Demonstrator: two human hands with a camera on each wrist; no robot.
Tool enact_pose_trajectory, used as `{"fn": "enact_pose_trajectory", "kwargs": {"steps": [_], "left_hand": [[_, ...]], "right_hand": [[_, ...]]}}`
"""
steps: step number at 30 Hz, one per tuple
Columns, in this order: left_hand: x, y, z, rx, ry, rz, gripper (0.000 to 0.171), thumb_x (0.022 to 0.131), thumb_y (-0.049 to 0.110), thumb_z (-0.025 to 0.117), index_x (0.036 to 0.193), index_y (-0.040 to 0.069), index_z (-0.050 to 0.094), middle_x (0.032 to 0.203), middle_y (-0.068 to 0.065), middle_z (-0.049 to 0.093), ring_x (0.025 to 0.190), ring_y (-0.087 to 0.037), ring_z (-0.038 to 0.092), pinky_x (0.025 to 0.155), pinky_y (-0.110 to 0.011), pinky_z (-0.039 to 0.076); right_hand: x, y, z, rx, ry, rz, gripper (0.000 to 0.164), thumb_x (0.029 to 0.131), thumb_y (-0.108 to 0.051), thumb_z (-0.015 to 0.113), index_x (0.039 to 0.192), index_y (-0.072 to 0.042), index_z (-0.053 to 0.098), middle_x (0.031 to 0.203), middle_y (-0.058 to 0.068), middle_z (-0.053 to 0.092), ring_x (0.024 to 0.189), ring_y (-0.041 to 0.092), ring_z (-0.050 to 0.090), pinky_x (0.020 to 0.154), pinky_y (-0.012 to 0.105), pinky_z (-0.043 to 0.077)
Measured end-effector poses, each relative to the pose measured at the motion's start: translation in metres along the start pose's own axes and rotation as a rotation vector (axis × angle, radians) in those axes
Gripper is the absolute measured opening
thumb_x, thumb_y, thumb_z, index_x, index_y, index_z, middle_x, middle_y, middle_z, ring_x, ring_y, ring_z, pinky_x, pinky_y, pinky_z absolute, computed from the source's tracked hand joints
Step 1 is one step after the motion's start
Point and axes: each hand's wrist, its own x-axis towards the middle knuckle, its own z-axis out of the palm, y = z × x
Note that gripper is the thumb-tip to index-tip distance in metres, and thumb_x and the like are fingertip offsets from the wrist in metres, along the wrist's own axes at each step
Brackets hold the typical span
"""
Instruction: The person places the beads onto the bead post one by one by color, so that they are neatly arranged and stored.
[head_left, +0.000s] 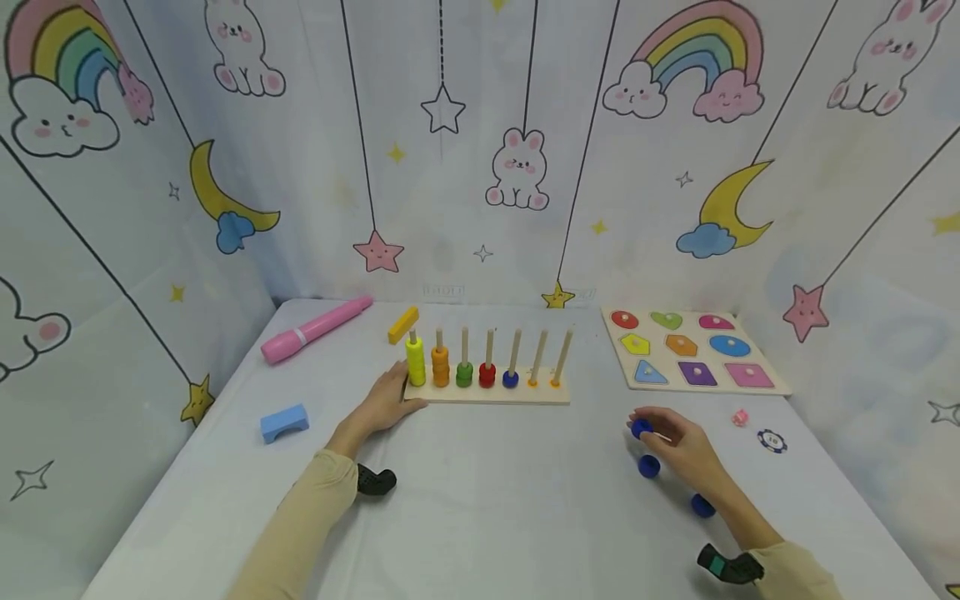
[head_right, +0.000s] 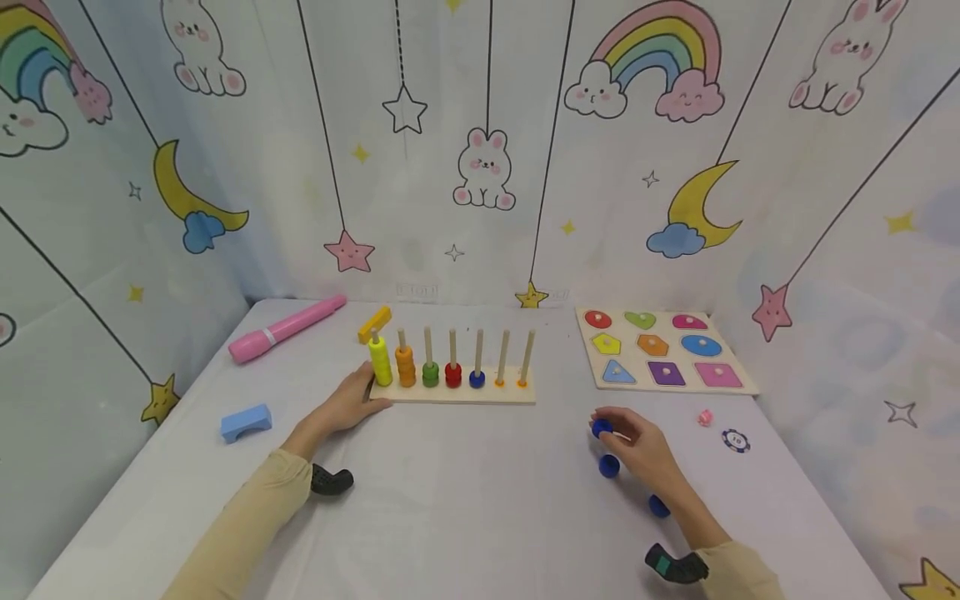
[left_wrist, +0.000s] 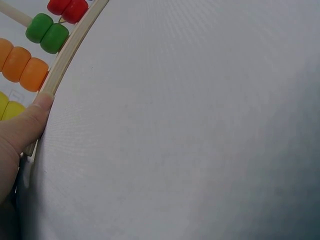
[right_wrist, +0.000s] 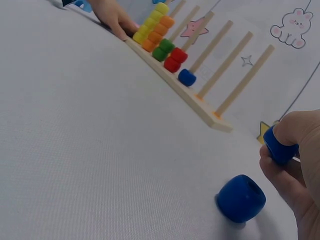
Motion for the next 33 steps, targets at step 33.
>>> {"fn": "enact_pose_trajectory", "kwargs": {"steps": [33], "left_hand": [[-0.001,0.002,-0.002,-0.019,0.002,0.019,0.082,0.091,0.032,0.064,0.149,0.0,0.016,0.151,-0.023,0.023,0.141,-0.037,0.012,0.116,-0.049,0.006]], "right_hand": [[0.143,-0.103,0.05,0.026,0.046,-0.179,0.029,0.089,0.01,0.057,0.117,0.013,0.054,0.116,0.027,0.056,0.109,0.04,0.056,0.093,0.032,0.049]]}}
